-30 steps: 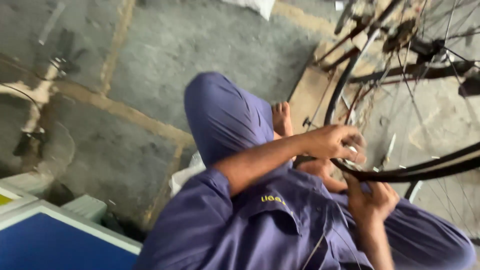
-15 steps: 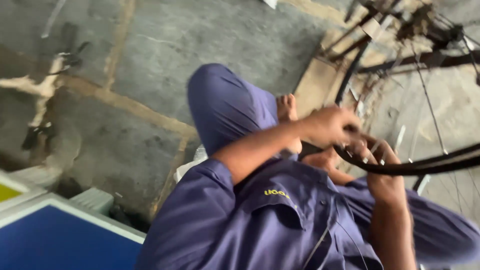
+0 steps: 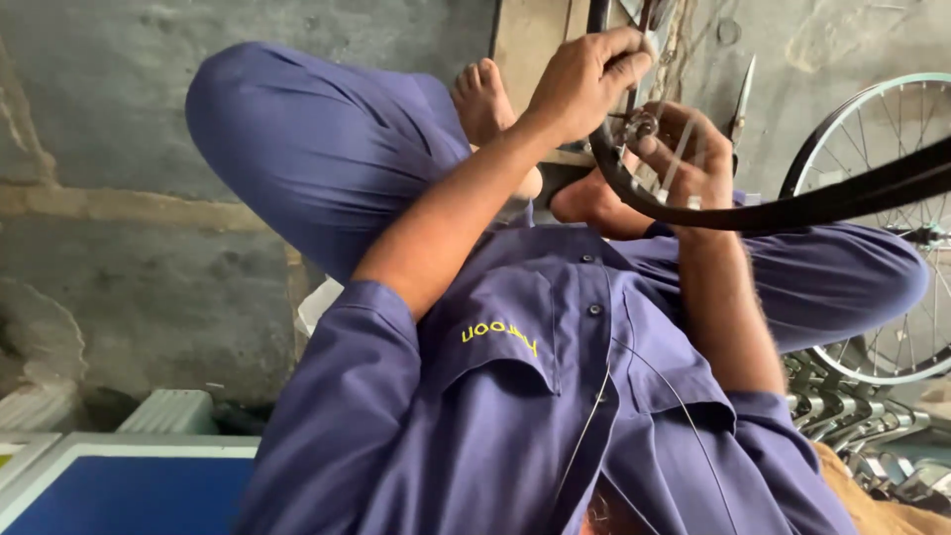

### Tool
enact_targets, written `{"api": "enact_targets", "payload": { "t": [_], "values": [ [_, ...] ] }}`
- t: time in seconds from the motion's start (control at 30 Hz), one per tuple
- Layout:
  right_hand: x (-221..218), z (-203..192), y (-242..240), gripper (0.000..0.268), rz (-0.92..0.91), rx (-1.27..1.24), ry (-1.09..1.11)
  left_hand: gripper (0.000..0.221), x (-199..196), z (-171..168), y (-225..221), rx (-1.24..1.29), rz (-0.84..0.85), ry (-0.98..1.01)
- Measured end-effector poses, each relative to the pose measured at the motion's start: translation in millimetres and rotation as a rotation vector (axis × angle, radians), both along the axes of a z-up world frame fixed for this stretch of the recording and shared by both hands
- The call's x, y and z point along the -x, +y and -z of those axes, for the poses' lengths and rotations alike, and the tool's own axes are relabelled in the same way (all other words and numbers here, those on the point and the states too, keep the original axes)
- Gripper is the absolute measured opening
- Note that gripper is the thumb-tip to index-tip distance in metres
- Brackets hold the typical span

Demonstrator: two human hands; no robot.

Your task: The person is aligning a bicycle wheel on a truing stand by hand and using a tool. They rotate the wheel, hold a spoke wrench to the nipples, and turn them while checking the rim's position against the stand's gauge.

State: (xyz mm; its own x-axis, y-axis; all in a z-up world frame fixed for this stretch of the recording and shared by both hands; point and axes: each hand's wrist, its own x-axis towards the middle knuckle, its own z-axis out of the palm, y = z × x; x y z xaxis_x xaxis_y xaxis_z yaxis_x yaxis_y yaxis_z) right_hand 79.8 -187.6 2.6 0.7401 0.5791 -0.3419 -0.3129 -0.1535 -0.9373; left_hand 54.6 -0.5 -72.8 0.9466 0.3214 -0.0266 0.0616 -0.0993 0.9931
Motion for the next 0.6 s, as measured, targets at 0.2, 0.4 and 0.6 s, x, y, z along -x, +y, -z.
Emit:
{"api": "enact_targets", "payload": {
  "t": [0.2, 0.4, 0.6],
  "values": [
    [-5.1, -1.4, 3.6, 0.037, -0.106, 0.002, 0.08, 0.018, 6.9, -10.8, -0.3, 0.036, 0.025, -0.07],
    [-10.0, 2.5, 7.3, 0.04, -0.204, 0.22, -0.214, 0.019, 8.1, -6.6, -3.3, 0.047, 0.005, -0.079],
    [-8.9, -6.6, -12.8, 0.04, -0.073, -0.006, 0.125, 0.028, 28.3, -20.8, 14.0, 0.131, 0.39, 0.024]
  ]
}}
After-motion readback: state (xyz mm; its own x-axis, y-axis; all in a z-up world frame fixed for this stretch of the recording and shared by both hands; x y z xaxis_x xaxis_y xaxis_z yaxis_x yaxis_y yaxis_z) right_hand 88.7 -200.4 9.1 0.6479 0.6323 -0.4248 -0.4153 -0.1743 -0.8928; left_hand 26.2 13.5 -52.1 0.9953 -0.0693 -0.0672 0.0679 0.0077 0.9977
